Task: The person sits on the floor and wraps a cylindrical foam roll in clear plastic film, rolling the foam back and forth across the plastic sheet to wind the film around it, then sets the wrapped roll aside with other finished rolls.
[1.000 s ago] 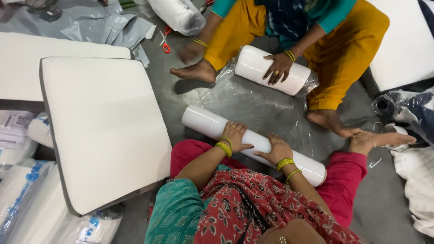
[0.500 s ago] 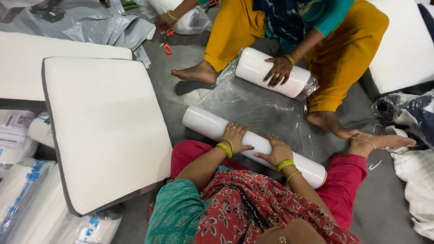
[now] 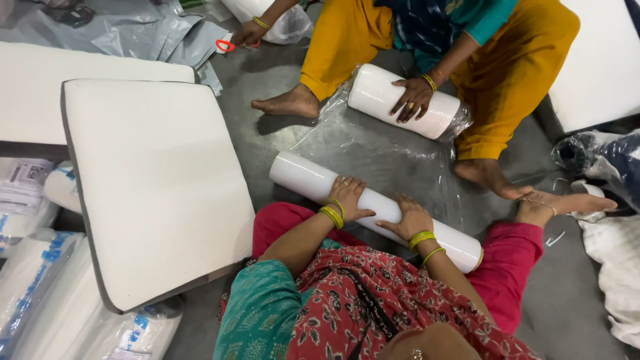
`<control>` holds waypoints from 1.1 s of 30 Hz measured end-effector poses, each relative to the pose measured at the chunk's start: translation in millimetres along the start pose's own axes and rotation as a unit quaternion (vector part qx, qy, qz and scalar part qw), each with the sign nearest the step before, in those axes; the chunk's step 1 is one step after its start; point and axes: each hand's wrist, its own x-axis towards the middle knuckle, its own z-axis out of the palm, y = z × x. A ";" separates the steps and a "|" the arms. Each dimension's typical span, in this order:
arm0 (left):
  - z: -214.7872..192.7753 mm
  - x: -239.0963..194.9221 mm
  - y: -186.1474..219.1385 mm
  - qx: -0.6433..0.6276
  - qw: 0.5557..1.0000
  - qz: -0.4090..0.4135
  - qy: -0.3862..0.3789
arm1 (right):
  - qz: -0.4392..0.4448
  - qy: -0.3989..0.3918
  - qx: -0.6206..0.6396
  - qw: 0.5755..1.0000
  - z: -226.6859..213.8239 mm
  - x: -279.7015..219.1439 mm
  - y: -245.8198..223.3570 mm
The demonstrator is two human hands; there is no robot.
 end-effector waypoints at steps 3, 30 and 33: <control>-0.3 -0.6 0.7 -0.005 1.000 0.001 0.004 | -0.001 0.008 -0.002 1.000 1.7 -1.2 1.3; 3.6 -0.2 -3.6 -0.012 0.999 0.014 0.028 | -0.007 0.026 0.012 1.000 2.4 -2.2 1.0; 2.6 -0.6 -3.3 -0.008 0.999 0.017 0.029 | -0.010 0.033 0.013 0.999 -0.1 -3.4 -0.9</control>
